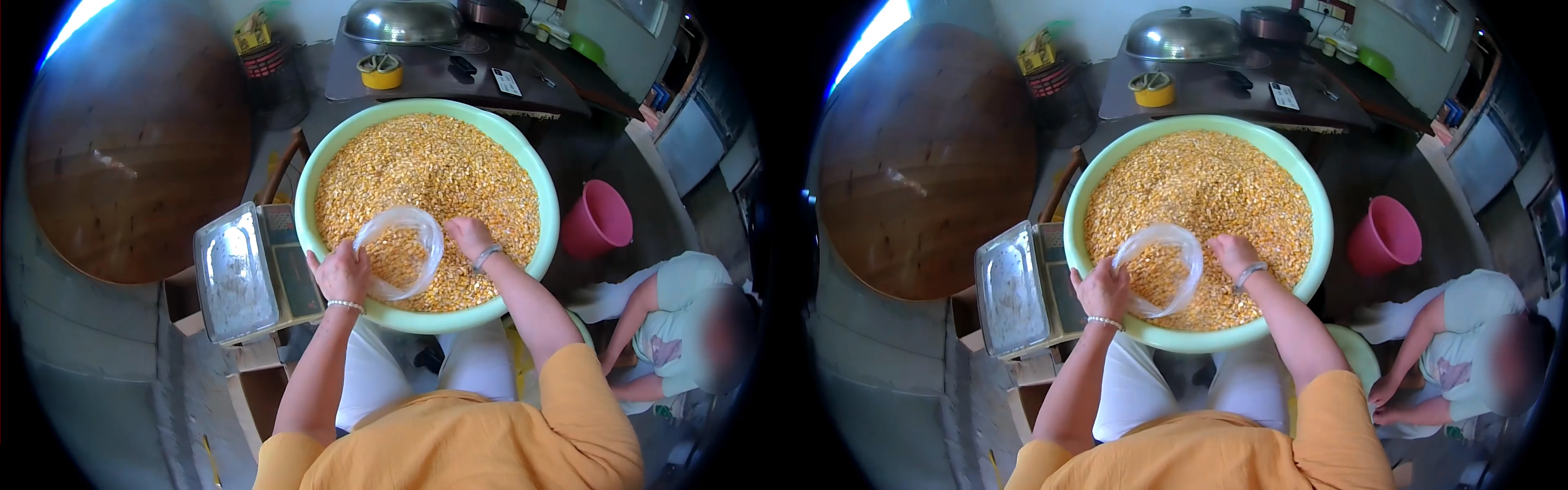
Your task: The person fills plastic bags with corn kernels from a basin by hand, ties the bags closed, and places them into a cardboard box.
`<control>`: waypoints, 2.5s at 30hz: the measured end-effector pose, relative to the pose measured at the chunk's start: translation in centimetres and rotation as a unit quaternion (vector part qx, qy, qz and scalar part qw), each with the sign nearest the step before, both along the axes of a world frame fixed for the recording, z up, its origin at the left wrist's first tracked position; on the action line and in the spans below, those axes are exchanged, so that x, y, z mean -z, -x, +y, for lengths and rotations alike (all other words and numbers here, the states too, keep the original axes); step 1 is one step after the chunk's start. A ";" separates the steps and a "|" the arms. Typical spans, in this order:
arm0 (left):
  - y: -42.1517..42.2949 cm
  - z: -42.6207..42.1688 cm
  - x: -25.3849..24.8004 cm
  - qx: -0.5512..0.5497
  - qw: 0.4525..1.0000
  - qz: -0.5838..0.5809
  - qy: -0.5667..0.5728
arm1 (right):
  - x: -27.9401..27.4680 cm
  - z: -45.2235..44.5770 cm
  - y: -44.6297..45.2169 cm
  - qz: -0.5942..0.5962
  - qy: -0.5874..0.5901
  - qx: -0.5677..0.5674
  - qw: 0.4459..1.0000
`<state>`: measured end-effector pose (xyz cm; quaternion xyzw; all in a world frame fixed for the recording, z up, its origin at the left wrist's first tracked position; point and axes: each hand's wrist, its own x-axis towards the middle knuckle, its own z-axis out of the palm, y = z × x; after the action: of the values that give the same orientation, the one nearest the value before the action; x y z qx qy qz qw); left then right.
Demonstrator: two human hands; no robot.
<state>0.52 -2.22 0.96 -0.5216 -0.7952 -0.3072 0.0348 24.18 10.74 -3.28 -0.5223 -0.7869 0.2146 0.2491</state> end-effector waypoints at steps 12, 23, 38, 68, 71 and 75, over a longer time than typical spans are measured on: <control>0.2 -0.2 -0.5 0.010 1.000 -0.013 0.023 | -10.1 -2.7 9.0 0.186 0.172 -0.143 0.957; 0.2 -0.1 0.1 0.009 1.000 -0.015 -0.019 | -6.8 -1.3 7.8 -0.034 0.102 -0.205 0.973; -0.1 -0.2 -0.8 0.002 1.000 0.008 0.030 | -10.2 -2.8 8.4 0.094 0.082 -0.234 0.964; -0.2 -0.1 -0.3 0.011 1.000 -0.002 0.022 | -2.6 1.3 -2.6 -0.170 0.064 0.062 0.981; 0.0 -0.3 -0.3 0.009 0.999 -0.009 0.041 | -1.1 2.2 -3.2 -0.077 0.070 0.049 0.993; -0.2 -0.3 -0.4 0.003 1.000 0.004 0.029 | 0.8 3.2 -3.3 -0.068 0.037 0.041 0.996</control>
<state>0.75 -2.48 1.38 -0.5260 -0.8021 -0.2819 0.0220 27.49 13.98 -4.12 -0.5763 -0.7713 0.1975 0.1843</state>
